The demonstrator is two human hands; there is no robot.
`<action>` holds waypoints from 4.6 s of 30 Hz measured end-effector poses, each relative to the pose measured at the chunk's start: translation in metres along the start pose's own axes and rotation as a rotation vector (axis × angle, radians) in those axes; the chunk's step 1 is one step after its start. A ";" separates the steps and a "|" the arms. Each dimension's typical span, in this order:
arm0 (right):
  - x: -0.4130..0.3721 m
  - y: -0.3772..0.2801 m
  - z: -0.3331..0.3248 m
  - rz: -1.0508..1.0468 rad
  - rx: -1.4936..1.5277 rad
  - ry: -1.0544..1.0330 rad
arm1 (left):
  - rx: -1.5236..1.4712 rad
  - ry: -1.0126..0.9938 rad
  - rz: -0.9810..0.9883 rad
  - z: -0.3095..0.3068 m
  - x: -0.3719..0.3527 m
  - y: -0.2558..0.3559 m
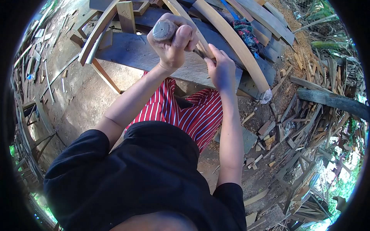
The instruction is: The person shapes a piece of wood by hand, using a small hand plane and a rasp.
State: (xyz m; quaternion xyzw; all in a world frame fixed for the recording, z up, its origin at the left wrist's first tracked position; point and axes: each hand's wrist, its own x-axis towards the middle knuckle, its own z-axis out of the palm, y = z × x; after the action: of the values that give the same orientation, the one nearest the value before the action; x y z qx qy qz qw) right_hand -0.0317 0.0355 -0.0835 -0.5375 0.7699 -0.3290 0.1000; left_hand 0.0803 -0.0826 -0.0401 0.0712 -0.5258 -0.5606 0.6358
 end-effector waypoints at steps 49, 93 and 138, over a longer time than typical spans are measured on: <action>0.005 -0.003 -0.012 0.017 -0.060 -0.091 | 0.009 0.004 0.075 0.008 -0.015 0.011; -0.014 0.002 -0.035 -0.075 -0.421 0.215 | -0.078 0.040 0.017 0.009 -0.004 0.013; -0.045 0.033 0.001 0.126 -0.430 0.124 | 0.172 -0.175 0.103 -0.001 -0.012 -0.022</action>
State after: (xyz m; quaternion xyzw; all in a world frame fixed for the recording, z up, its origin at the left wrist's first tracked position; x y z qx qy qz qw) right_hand -0.0385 0.0821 -0.1133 -0.4763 0.8589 -0.1829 -0.0438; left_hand 0.0695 -0.0818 -0.0624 0.0495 -0.6283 -0.4841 0.6069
